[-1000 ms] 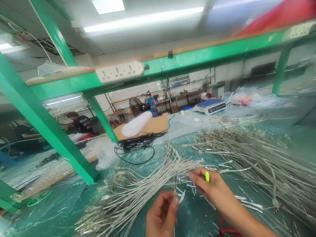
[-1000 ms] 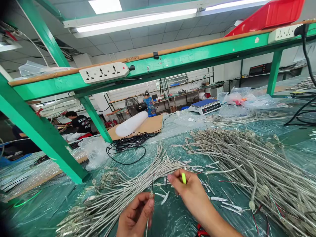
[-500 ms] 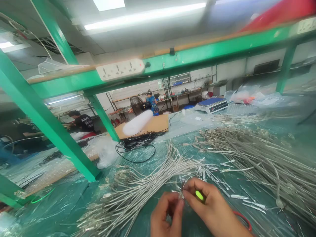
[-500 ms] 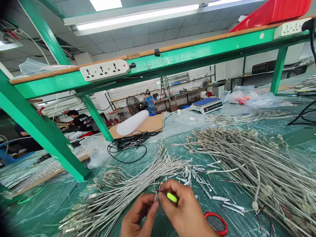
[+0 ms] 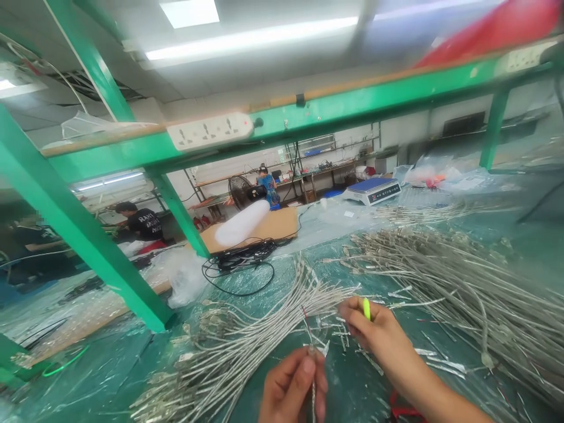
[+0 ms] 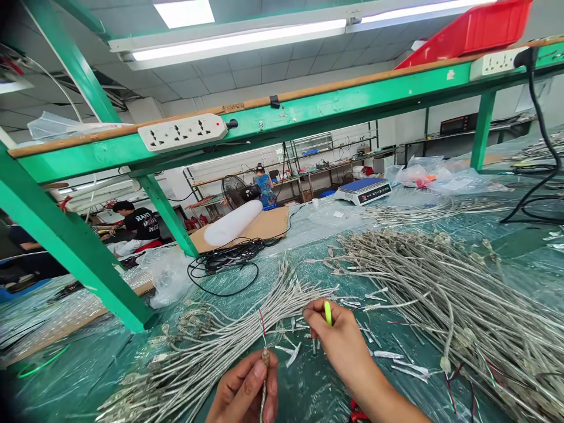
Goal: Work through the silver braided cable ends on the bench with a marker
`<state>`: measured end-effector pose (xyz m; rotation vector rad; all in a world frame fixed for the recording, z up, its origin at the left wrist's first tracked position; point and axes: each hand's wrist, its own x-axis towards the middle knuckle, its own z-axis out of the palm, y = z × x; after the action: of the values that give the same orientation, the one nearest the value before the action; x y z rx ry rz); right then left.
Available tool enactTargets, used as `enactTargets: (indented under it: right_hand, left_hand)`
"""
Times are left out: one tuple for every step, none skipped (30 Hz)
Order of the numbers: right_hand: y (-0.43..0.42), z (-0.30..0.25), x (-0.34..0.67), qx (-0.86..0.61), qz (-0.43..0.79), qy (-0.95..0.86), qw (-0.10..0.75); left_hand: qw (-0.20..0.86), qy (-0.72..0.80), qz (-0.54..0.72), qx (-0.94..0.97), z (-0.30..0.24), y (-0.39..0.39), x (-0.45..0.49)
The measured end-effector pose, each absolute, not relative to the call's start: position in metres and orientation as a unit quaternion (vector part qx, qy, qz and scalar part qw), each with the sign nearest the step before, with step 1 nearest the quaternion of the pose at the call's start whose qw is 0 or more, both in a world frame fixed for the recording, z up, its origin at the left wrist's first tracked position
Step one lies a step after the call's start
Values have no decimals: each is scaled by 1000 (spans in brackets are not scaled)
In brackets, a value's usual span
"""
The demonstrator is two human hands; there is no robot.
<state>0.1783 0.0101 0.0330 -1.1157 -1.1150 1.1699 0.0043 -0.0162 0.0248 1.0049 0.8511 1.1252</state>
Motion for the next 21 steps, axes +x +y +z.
enactTargets:
  right_hand:
    - [7,35,178,-460,512,-478,546]
    - [4,37,177,-439,530,-488,537]
    - [0,38,175,-410,549,-504,526]
    - [-3,39,173,-378,568,-519,514]
    - [-7,40,170,-348,587,-531,502]
    - [-9,40,168,-325,604,-538,491]
    - [-11,40,165,-313,615,-537,485]
    - [-12,40,163,-310,624,-532,482]
    - [-13,39,161,-310,630,-526,480]
    - [-13,39,159,-309,633,-521,483]
    - [-13,39,158,-305,634,-520,485]
    - [-12,39,158,-302,632,-522,487]
    - [-12,40,158,-301,628,-525,490]
    - [-11,41,158,-303,621,-527,495]
    - [-11,42,159,-309,611,-527,503]
    - [-10,43,160,-318,602,-525,510]
    - [-10,43,160,-329,596,-520,516]
    - [-9,43,161,-341,591,-511,523]
    - [-9,42,162,-352,587,-501,529]
    - [-8,41,163,-363,585,-489,535]
    - [-7,40,164,-371,585,-477,542]
  left_hand:
    - [650,371,497,439,25,-16,4]
    - [652,367,499,437,24,-16,4]
    - [653,364,500,438,22,-15,3]
    - [651,361,500,442,20,-15,3]
    - [647,358,499,451,18,-14,3]
    - [643,354,497,464,16,-14,3]
    - [638,350,492,477,15,-13,3]
    - [634,349,485,491,14,-13,4]
    - [631,350,477,502,13,-13,4]
    - [628,353,469,512,13,-13,4]
    - [624,356,462,520,14,-13,4]
    - [622,360,457,524,14,-13,5]
    - [622,363,455,524,15,-13,5]
    - [625,365,455,519,15,-13,5]
    - [632,365,456,509,16,-14,5]
    - [642,366,458,495,16,-14,6]
    - [653,365,460,478,16,-14,6]
    - [664,363,462,463,17,-14,6]
    - [673,359,465,449,17,-15,7]
    - [681,355,468,437,18,-15,7]
    - [687,352,471,427,18,-15,7]
